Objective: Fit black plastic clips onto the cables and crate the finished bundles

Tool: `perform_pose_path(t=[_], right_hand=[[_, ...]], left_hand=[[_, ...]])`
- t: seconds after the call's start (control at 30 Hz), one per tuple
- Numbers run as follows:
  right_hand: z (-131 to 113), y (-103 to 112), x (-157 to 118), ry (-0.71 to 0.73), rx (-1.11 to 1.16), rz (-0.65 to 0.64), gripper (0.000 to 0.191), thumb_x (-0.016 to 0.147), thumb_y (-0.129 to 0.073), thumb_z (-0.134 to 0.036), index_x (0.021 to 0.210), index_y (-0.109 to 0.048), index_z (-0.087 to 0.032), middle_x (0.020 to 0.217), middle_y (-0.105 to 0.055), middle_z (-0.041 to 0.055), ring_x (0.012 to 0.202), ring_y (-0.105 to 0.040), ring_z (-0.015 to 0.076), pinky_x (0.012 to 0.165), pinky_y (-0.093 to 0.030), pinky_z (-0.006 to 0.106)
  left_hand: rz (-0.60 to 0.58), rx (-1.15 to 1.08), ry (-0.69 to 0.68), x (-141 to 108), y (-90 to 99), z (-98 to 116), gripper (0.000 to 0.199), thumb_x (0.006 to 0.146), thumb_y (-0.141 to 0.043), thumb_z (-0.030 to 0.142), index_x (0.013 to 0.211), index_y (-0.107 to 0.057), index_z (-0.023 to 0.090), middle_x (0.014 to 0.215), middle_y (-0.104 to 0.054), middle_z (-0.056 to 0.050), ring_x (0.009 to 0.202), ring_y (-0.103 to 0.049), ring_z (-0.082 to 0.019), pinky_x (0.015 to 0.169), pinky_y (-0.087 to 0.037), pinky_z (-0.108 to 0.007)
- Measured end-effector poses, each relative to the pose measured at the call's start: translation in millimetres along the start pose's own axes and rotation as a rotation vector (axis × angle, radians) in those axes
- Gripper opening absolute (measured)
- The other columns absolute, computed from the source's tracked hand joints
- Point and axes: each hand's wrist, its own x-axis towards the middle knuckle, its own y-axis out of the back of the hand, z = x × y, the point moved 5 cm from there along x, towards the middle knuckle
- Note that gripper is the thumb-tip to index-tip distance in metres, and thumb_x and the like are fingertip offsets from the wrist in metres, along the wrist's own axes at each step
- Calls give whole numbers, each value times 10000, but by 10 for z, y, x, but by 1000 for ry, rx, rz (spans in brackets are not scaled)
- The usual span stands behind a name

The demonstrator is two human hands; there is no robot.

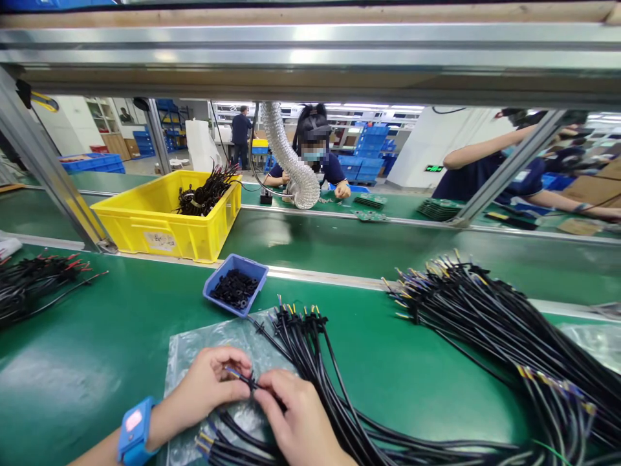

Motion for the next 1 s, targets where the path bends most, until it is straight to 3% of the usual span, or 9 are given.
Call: perform_pose_path(t=[0.27,0.43,0.5,0.6,0.67,0.73,0.8,0.9,1.0], right_hand=[[41,-52,-6,-41,-16,-38,296,895,-388,-290,659,-534,-187,602,-567,-9,556,-514,118,538,-367,210],[20,-30,10,-43,-28,-20,255,873,-426,-278,683,-570,-185,595,-580,-13,540,-525,118,525,-383,206],[24,97,15,-21,-37,64,217,868,-433,-292,783,-603,-186,649,-614,1,555,-546,124,537,-413,208],[127,501,10,-47,-82,333,251,866,-430,-356,946,-595,-185,727,-645,25,590,-578,138,559,-455,218],[270,802,-4,-154,-179,505,313,861,-410,-415,989,-582,-187,757,-658,37,593,-595,155,550,-474,242],[414,993,-5,-286,-345,566,373,846,-399,-458,1026,-582,-188,839,-676,61,639,-625,192,544,-493,287],[468,1027,9,-321,-516,555,389,834,-405,-455,1030,-597,-180,959,-671,98,784,-640,245,598,-514,342],[315,785,21,-120,-557,454,314,865,-385,-348,995,-618,-183,1023,-650,106,953,-597,241,769,-496,358],[30,333,-27,121,-380,88,263,904,-374,-284,979,-618,-217,929,-656,56,874,-607,182,771,-485,299]], left_hand=[[84,123,-49,-16,-22,23,276,553,-712,32,801,-678,152,759,-678,-14,731,-604,-144,704,-468,-223],[94,254,-87,-15,12,22,337,587,-682,51,896,-672,187,826,-688,-17,781,-618,-160,764,-479,-249],[132,308,-159,6,97,59,353,628,-664,96,964,-656,205,904,-683,-29,836,-616,-171,805,-476,-270],[291,285,-260,62,346,123,344,702,-627,219,1045,-613,193,986,-653,-67,888,-604,-187,788,-495,-287],[411,254,-290,101,532,144,344,731,-605,302,1046,-597,164,963,-643,-88,878,-603,-194,756,-511,-292],[481,264,-303,133,664,152,353,739,-596,353,1026,-597,148,931,-639,-92,852,-606,-194,739,-518,-295],[506,309,-316,151,727,153,353,737,-592,376,1005,-604,147,918,-640,-91,832,-607,-193,731,-521,-297],[514,406,-347,161,736,165,341,741,-579,397,976,-617,154,928,-644,-96,827,-613,-200,720,-527,-302],[495,544,-391,237,716,222,336,756,-546,428,951,-633,169,963,-649,-96,811,-626,-206,735,-531,-318]])
